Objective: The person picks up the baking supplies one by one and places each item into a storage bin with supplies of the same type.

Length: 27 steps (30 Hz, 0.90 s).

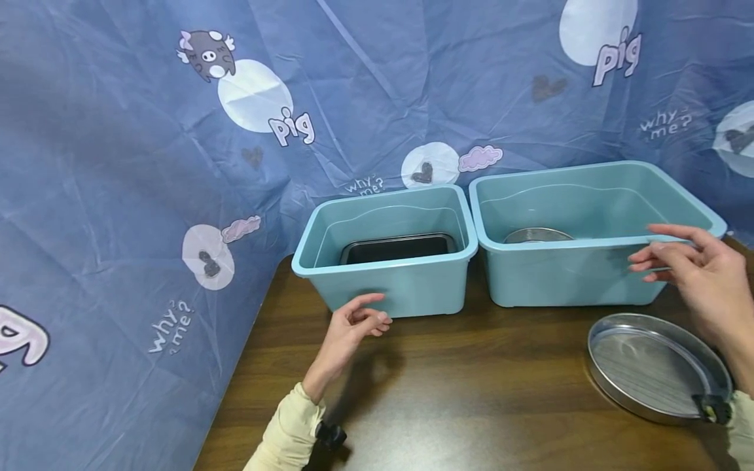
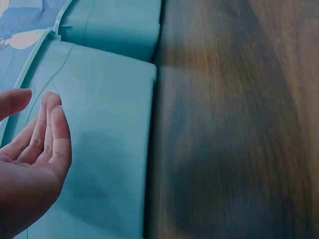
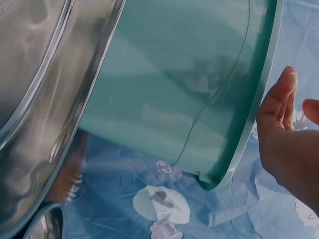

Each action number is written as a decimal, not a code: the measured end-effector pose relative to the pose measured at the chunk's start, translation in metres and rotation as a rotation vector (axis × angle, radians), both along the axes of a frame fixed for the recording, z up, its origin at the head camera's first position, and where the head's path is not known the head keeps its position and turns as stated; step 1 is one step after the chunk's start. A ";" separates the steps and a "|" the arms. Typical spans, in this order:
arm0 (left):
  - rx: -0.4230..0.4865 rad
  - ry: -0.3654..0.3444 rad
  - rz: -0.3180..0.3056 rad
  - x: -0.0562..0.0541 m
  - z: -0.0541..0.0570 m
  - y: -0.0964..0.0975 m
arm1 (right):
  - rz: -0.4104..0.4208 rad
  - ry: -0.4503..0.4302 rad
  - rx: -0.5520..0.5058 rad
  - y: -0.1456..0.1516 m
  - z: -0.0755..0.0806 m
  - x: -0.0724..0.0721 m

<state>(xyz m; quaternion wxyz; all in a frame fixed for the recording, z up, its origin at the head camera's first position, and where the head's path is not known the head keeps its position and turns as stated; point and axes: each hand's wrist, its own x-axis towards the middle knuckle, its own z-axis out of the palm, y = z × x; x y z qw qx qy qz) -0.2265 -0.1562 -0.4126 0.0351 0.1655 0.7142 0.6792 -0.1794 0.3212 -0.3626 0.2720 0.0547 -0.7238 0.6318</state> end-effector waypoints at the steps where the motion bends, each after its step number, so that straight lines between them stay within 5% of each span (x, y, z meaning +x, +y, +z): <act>1: 0.000 0.002 -0.007 0.000 0.000 0.002 | -0.002 0.009 -0.008 0.001 0.000 0.000; 6: -0.005 0.004 -0.043 0.001 -0.001 0.012 | -0.078 -0.004 0.055 0.009 -0.001 0.002; 11: -0.005 0.002 -0.085 0.001 0.000 0.025 | -0.012 0.052 -0.067 0.024 -0.008 -0.002; 16: -0.014 0.004 -0.125 0.001 0.000 0.038 | 0.034 0.122 -0.167 0.048 -0.027 -0.015; 18: -0.016 0.003 -0.139 0.002 0.001 0.044 | 0.072 0.154 -0.221 0.074 -0.049 -0.031; 23: -0.028 -0.003 -0.183 0.003 0.000 0.058 | 0.092 0.154 -0.222 0.111 -0.075 -0.049; 27: -0.032 -0.008 -0.215 0.005 -0.002 0.068 | 0.131 0.154 -0.259 0.118 -0.074 -0.048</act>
